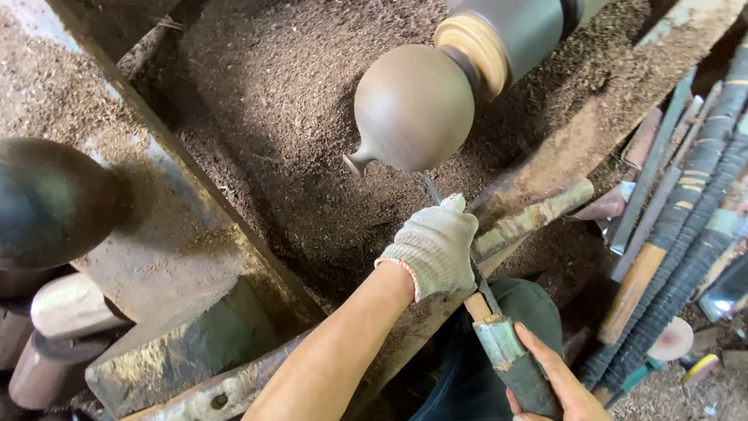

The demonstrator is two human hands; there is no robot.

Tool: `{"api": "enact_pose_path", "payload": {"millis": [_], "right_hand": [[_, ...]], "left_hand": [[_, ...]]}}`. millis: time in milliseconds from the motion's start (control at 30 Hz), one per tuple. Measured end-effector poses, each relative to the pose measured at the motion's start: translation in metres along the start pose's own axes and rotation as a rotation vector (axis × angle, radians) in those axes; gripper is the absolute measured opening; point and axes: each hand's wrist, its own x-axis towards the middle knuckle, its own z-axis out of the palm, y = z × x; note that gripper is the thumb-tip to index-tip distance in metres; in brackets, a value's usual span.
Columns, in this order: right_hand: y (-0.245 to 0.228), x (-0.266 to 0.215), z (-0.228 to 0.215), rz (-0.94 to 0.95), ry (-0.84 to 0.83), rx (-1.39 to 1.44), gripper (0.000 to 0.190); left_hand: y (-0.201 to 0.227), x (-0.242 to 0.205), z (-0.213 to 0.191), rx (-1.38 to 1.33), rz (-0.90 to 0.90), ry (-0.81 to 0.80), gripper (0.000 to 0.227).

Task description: The person sits at a lathe holding a rotating clay pot against a flat metal file, shaping and smoothing the pot's surface. They briefly stop the lathe to reposition the pot, then resume filing, and finally remove the finished pot from the lathe.

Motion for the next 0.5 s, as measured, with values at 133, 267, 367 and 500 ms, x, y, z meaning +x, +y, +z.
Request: {"api": "enact_pose_path", "payload": {"millis": [133, 267, 367, 500], "right_hand": [[0.001, -0.007, 0.007, -0.099, -0.091, -0.010, 0.111], [0.010, -0.010, 0.011, -0.053, -0.119, 0.022, 0.113], [0.053, -0.012, -0.003, -0.078, -0.175, 0.024, 0.115], [0.076, -0.007, -0.014, -0.049, -0.229, 0.045, 0.120]], "left_hand": [[-0.002, -0.002, 0.002, 0.001, 0.040, 0.033, 0.044], [-0.003, -0.002, 0.001, 0.013, 0.075, 0.052, 0.042], [0.001, -0.002, -0.003, 0.012, 0.066, -0.013, 0.038], [-0.003, -0.018, 0.012, 0.015, 0.195, 0.350, 0.045]]}}
